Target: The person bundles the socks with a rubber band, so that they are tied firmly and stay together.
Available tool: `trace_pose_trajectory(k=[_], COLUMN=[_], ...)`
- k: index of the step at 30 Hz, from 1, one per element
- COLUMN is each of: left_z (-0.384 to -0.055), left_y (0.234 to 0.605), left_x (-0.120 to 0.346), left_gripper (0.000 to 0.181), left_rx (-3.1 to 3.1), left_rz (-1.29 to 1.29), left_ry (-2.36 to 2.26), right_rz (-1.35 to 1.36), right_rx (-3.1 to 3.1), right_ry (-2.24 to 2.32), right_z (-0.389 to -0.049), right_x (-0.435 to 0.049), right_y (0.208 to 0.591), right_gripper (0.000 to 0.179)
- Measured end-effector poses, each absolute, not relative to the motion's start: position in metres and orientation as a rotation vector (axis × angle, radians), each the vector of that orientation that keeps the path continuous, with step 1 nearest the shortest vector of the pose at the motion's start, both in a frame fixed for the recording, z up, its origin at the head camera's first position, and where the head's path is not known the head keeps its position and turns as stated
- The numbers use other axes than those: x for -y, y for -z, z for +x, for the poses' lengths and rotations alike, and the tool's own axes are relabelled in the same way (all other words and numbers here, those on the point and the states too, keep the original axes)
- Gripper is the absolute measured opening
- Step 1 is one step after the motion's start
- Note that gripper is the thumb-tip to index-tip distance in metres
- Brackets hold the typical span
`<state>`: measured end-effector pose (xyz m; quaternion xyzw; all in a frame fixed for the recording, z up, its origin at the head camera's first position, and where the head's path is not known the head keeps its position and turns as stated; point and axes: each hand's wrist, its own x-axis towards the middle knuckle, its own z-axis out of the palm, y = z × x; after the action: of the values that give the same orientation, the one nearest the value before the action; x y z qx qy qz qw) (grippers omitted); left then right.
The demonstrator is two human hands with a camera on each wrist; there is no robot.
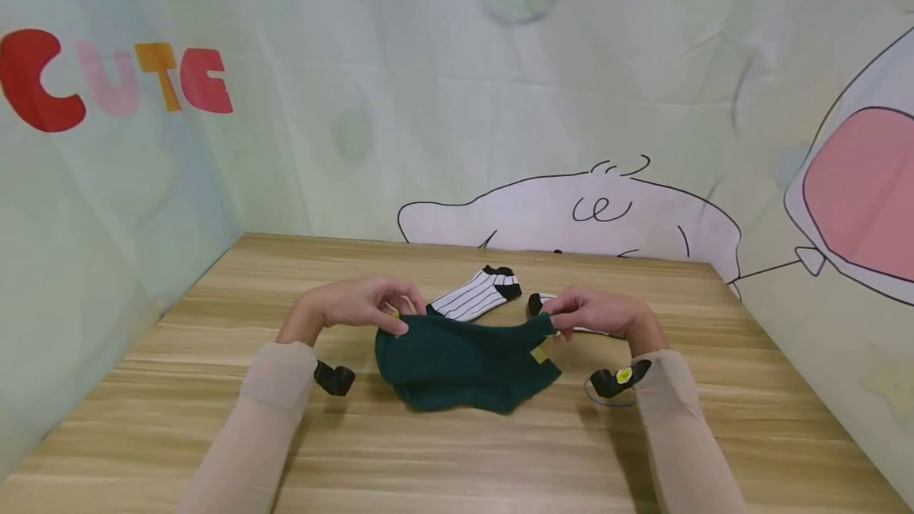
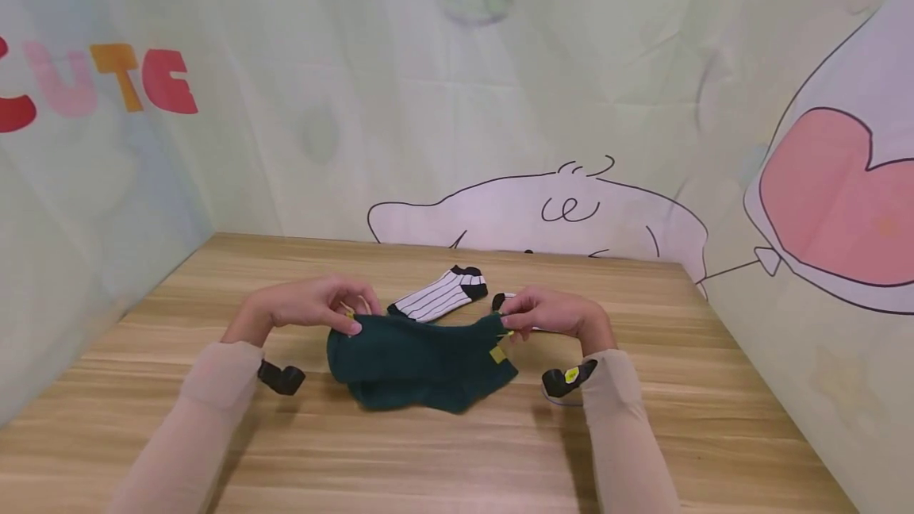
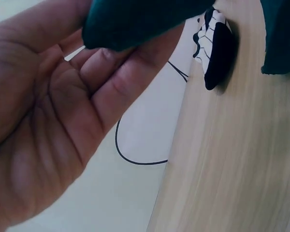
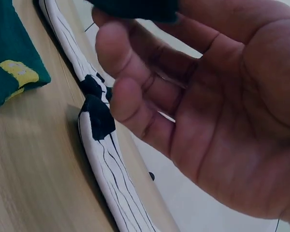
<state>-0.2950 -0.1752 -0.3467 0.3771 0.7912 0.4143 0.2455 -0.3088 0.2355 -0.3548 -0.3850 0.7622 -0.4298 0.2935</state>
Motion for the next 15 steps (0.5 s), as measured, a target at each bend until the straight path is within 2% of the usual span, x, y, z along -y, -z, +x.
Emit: trace_pose_trajectory(k=[6, 8, 10, 15], left_z=[-0.2965, -0.2967, -0.2965, -0.296], left_y=[0.3498, 0.3505, 0.3507, 0.3514], left_x=[0.1752, 0.175, 0.1749, 0.1743], left_gripper=[0.024, 0.024, 0.023, 0.024], left_rx=[-2.118, -2.107, -2.093, -2.062], left_rz=[1.025, 1.021, 1.013, 0.99], left_ry=[-1.103, -1.1, -1.1, -1.099], right_rz=[-0.982, -0.977, -0.976, -1.015], right_rx=[-2.002, -1.98, -1.948, -1.837], right_ry=[1.144, 1.154, 1.173, 1.222], right_z=[-0.3094, -0.3095, -0.3092, -0.3074], right_x=[-0.2372, -0.2373, -0.2371, -0.2373], right_y=[0.3567, 0.3572, 0.3573, 0.3569], right_gripper=[0.016, 0.02, 0.032, 0.077])
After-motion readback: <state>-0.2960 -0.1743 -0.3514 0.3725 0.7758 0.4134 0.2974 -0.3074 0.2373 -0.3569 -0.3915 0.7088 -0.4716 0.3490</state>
